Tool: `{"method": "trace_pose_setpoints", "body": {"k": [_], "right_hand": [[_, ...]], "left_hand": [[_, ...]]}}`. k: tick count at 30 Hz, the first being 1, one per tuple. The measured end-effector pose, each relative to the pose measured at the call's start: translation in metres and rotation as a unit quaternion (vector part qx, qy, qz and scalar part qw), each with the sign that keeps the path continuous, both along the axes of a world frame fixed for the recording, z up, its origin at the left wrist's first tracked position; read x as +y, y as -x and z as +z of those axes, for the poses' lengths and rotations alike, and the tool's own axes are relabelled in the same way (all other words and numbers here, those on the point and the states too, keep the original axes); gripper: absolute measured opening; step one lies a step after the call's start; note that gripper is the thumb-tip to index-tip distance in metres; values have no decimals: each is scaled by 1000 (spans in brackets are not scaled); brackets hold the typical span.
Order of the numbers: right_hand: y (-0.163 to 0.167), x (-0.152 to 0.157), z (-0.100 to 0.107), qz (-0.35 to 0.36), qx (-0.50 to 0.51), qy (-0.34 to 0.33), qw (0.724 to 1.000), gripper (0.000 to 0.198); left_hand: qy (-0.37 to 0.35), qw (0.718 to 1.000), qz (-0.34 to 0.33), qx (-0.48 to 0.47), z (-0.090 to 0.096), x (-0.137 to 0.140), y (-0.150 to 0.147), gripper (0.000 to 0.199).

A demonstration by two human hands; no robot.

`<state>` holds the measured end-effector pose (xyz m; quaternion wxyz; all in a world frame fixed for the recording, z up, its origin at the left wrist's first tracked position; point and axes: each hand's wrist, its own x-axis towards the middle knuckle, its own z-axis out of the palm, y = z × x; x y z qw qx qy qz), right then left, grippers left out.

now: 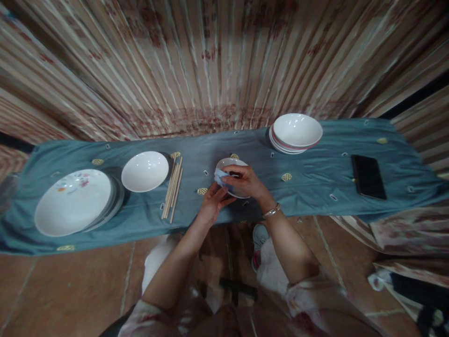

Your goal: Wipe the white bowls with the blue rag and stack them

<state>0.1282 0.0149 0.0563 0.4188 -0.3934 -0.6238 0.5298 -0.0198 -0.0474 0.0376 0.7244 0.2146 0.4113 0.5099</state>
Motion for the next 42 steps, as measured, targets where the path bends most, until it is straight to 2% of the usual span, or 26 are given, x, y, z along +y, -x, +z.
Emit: {"method": "trace_pose_setpoints", "body": {"k": [8,13,17,25,29,32,37,42], "right_hand": [[-12,-2,11,99,-13,43,994,26],[-19,-2,15,142,-28,25,989,22],[-23,-3,16,164,-37,23,985,21],[-38,-7,18,195,-80,32,977,17],[-43,-14,20,167,-111,7,980,16],[-43,-19,19,117,-126,-24,985,16],[-40,-20,5,18,-141,-55,988,21],[-41,-13,-10,-54,-177,-104,977,23]], "left_hand": [[17,999,-2,-43,0,1,4,57],[27,999,11,-16,-4,3,4,45],[21,1000,19,-11,-3,2,4,45],[1,999,36,10,4,2,7,64],[-12,998,59,19,7,4,12,64],[-19,996,81,15,8,7,15,60],[-16,995,93,13,9,9,20,56],[-19,995,93,9,8,8,19,60]]}}
